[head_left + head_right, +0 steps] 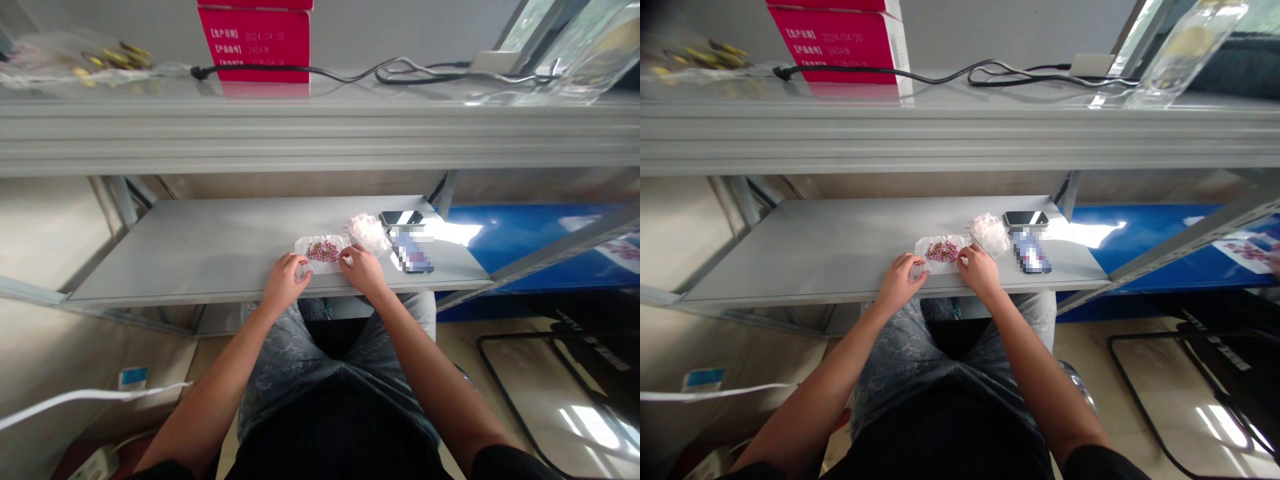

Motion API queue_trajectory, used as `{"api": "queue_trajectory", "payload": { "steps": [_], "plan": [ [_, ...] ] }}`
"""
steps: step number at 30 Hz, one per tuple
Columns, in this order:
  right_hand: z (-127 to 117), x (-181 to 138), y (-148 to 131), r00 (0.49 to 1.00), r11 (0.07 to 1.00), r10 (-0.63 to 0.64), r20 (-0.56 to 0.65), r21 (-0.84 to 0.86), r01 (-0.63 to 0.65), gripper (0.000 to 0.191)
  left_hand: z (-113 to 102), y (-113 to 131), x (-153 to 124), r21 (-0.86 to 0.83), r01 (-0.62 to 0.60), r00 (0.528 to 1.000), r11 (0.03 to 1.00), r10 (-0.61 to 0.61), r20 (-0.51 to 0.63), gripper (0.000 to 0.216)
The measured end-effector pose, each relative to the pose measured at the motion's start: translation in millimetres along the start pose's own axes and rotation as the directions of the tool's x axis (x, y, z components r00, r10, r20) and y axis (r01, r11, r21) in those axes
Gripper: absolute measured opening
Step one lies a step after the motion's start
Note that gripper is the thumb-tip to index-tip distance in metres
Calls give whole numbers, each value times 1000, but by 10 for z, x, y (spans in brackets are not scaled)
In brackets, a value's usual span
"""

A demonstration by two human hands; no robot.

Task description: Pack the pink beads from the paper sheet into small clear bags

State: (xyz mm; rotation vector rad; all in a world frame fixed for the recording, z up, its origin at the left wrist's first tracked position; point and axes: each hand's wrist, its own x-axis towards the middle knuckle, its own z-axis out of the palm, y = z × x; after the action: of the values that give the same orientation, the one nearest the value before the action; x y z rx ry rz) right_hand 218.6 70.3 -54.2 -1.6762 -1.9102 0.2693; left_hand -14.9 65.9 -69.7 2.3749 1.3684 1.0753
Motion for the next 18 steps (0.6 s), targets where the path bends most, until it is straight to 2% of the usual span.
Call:
{"api": "queue_trajectory", "payload": {
  "steps": [3, 5, 8, 10, 12, 16, 18],
  "plan": [
    [36, 22, -176, 999, 961, 33, -25, 275, -24, 14, -1, 2, 12, -15, 37, 999, 999, -37, 12, 14],
    [86, 36, -395, 1000, 904, -18, 13, 428, 11, 15, 1, -14, 23, -35, 56, 998, 998, -56, 16, 15],
    [157, 65, -686, 979, 859, -198, 49, 490, 150, 13, -2, -52, 35, -75, 80, 996, 994, -77, 32, 20],
    [162, 90, -722, 976, 870, -216, 33, 460, 177, 13, -10, -69, 36, -105, 110, 994, 988, -107, 31, 20],
    [119, 117, -589, 989, 904, -151, 4, 406, 137, 14, -18, -71, 30, -139, 146, 989, 979, -144, 24, 17],
    [-43, 186, -49, 999, 982, -3, -50, 190, 12, 16, -15, -49, 17, -152, 159, 987, 976, -155, 38, 14],
    [-108, 226, 171, 1000, 998, 13, -11, 61, -12, 17, -4, -40, 13, -129, 146, 989, 981, -142, 40, 13]
  ]
}}
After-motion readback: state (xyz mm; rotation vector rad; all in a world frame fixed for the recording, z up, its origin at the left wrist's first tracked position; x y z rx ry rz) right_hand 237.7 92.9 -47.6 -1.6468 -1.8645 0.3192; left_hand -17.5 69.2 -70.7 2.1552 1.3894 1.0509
